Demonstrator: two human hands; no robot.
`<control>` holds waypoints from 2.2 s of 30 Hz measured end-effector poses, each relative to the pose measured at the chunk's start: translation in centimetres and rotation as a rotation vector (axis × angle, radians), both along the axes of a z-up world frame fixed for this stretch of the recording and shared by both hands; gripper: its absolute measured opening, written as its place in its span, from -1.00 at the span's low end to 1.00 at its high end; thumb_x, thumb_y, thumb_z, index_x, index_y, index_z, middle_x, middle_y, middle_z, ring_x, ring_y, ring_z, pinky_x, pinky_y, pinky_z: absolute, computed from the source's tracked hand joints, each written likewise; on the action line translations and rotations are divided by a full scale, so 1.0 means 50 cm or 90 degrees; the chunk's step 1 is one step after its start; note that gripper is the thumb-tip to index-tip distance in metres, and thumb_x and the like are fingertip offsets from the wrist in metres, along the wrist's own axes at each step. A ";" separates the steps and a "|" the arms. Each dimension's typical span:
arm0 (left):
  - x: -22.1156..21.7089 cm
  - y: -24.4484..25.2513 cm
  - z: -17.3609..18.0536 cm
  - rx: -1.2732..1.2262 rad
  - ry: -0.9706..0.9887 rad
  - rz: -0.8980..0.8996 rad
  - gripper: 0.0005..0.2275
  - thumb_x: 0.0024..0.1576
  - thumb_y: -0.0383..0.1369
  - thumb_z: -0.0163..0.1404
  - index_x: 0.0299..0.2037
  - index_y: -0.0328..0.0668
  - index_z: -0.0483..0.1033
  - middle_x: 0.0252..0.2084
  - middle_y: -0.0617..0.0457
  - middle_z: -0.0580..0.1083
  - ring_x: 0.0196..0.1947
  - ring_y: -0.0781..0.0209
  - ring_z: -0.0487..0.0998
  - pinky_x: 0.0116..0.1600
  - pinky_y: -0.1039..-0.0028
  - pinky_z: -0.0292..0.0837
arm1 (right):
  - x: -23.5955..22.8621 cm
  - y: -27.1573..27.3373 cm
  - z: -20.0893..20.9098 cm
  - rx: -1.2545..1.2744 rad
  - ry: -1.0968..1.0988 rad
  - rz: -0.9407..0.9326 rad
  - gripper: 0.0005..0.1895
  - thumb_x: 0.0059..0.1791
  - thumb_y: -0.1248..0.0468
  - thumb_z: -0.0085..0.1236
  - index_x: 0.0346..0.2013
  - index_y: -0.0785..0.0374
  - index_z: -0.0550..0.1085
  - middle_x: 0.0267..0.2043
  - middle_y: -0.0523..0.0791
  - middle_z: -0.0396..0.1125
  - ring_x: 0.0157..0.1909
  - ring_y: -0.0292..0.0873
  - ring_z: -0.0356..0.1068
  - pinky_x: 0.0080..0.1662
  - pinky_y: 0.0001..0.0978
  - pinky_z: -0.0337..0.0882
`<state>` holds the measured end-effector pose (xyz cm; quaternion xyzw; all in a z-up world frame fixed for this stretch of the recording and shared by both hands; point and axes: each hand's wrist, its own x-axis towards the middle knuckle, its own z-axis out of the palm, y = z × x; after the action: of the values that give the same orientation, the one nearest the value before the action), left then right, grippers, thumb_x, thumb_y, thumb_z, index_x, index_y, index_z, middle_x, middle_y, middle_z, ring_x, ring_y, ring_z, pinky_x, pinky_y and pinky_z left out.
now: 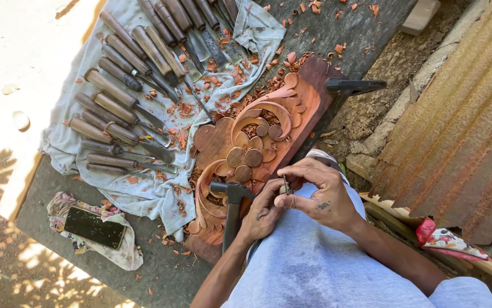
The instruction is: Carving intricate floral and geometric patterns into a wooden board using various chisels.
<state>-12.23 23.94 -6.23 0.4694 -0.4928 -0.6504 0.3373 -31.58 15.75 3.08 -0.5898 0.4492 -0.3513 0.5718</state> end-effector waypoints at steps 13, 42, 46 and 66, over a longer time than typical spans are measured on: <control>0.015 -0.021 0.001 -0.010 0.025 -0.028 -0.64 0.27 -0.37 -0.02 0.24 -0.32 0.34 0.09 -0.03 0.38 0.09 0.15 0.43 0.22 0.39 0.35 | -0.005 -0.034 -0.010 0.008 0.014 0.040 -0.48 -0.23 0.09 0.49 -0.09 0.28 0.57 -0.15 -0.14 0.41 -0.20 -0.33 0.42 -0.13 -0.47 0.49; 0.027 -0.024 0.025 0.422 0.704 0.082 -0.46 0.15 -0.38 -0.21 0.37 -0.50 0.21 -0.15 -0.30 0.48 -0.30 0.00 0.55 -0.10 0.24 0.48 | 0.036 -0.118 -0.072 0.206 -0.098 -0.061 -0.85 -0.01 0.39 0.27 -0.16 0.35 0.53 -0.27 -0.22 0.46 -0.25 -0.46 0.41 -0.19 -0.58 0.48; 0.028 -0.024 0.021 0.430 0.698 0.084 -0.47 0.17 -0.38 -0.22 0.36 -0.51 0.22 -0.15 -0.30 0.48 -0.30 0.00 0.55 -0.10 0.24 0.47 | 0.038 -0.123 -0.058 0.190 -0.037 -0.070 -0.87 -0.01 0.38 0.28 -0.20 0.34 0.55 -0.32 -0.22 0.44 -0.30 -0.46 0.39 -0.26 -0.59 0.43; 0.037 -0.059 0.034 -0.030 0.080 0.059 -0.56 0.00 -0.60 -0.20 0.11 -0.37 0.48 0.01 -0.13 0.47 0.04 0.07 0.50 0.21 0.38 0.34 | -0.028 -0.079 -0.048 0.088 -0.206 0.179 -0.72 0.14 0.15 0.10 -0.09 0.33 0.57 -0.03 -0.07 0.42 0.02 -0.21 0.42 0.08 -0.36 0.44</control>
<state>-10.38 20.99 -4.54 0.4418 -0.4632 -0.6507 0.4084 -32.98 11.81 0.66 -0.5418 0.2883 -0.3266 0.7188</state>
